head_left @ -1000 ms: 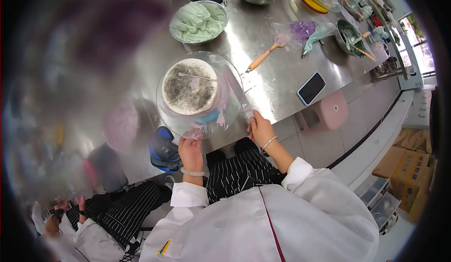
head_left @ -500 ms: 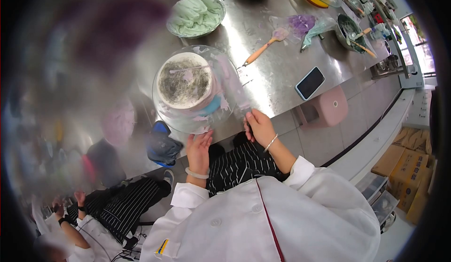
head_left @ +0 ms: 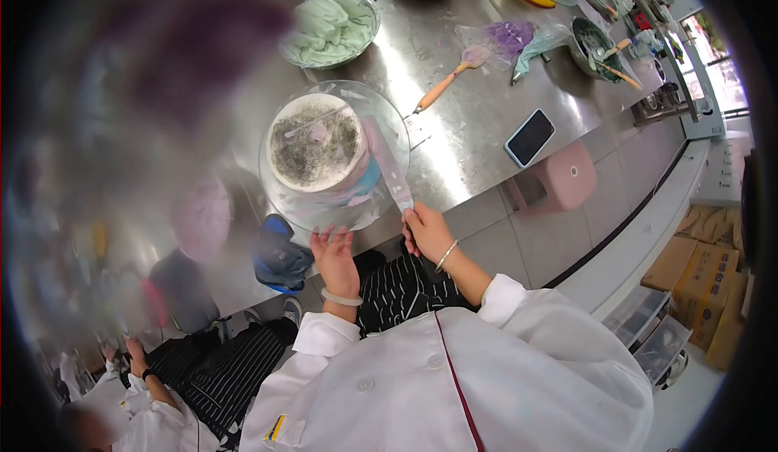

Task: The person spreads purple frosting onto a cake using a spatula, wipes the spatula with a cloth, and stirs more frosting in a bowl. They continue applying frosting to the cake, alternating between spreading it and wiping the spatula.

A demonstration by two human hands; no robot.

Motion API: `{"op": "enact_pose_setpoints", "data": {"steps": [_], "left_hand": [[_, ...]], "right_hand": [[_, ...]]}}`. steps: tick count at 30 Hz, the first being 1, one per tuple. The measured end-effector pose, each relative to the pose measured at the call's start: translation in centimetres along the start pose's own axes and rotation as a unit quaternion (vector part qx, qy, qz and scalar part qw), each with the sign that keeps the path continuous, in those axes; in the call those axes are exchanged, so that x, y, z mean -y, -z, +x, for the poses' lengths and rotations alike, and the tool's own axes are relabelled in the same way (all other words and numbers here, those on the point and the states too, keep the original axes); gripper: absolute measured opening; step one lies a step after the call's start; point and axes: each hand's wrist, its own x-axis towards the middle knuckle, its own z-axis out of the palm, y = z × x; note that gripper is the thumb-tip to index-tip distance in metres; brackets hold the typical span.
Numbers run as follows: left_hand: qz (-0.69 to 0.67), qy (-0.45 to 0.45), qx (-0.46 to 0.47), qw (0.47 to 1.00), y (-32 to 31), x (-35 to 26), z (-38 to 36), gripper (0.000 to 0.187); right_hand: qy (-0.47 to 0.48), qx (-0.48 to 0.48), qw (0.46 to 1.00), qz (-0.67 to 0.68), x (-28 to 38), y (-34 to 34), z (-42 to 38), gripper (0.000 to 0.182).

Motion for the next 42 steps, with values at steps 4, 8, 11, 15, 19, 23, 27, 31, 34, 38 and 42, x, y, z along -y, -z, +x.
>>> {"op": "enact_pose_setpoints", "data": {"steps": [4, 8, 11, 15, 19, 23, 27, 31, 34, 38, 42], "left_hand": [[0.002, 0.031, 0.032, 0.999, 0.2, -0.5, -0.3, 0.053], [0.015, 0.031, 0.014, 0.999, 0.8, -0.9, 0.3, 0.056], [0.017, 0.01, 0.015, 1.0, 0.8, -1.4, 0.2, 0.055], [0.014, 0.057, 0.025, 0.998, 0.6, -1.2, 0.0, 0.053], [0.026, 0.084, 0.075, 0.993, 0.2, -0.8, -0.5, 0.05], [0.063, 0.166, 0.139, 0.974, 1.8, -0.9, 0.2, 0.047], [0.024, 0.04, 0.059, 0.997, 2.7, -1.4, 1.2, 0.046], [0.014, 0.037, 0.055, 0.998, 2.4, -2.5, 0.8, 0.047], [0.022, 0.131, 0.11, 0.985, 2.4, -3.0, 0.8, 0.043], [0.044, 0.133, 0.109, 0.984, 2.7, -3.4, 0.6, 0.042], [0.013, 0.119, 0.118, 0.986, 2.8, -3.9, 0.5, 0.043]], "right_hand": [[0.041, -0.004, 0.995, 0.087, 0.4, 1.4, -0.9, 0.019], [0.115, -0.137, 0.973, -0.146, -3.7, 2.0, 1.9, 0.02], [0.175, -0.183, 0.92, -0.299, -4.2, 1.6, 2.5, 0.021], [0.021, -0.012, 0.999, -0.024, -0.6, 0.3, 0.0, 0.02], [0.042, 0.0, 0.992, 0.121, -0.4, 0.4, -2.4, 0.02], [0.061, -0.1, 0.993, -0.011, -1.7, 0.6, -1.8, 0.023], [0.049, -0.122, 0.984, -0.123, -3.0, -1.1, -0.9, 0.022], [0.023, -0.077, 0.997, 0.001, -2.8, -4.2, -1.9, 0.022], [0.071, -0.025, 0.982, 0.175, -1.9, -4.6, -2.8, 0.021], [0.025, -0.079, 0.982, 0.168, -2.1, -4.1, -1.7, 0.021], [0.002, -0.04, 0.989, 0.145, -2.6, -4.3, -1.0, 0.021]]}}
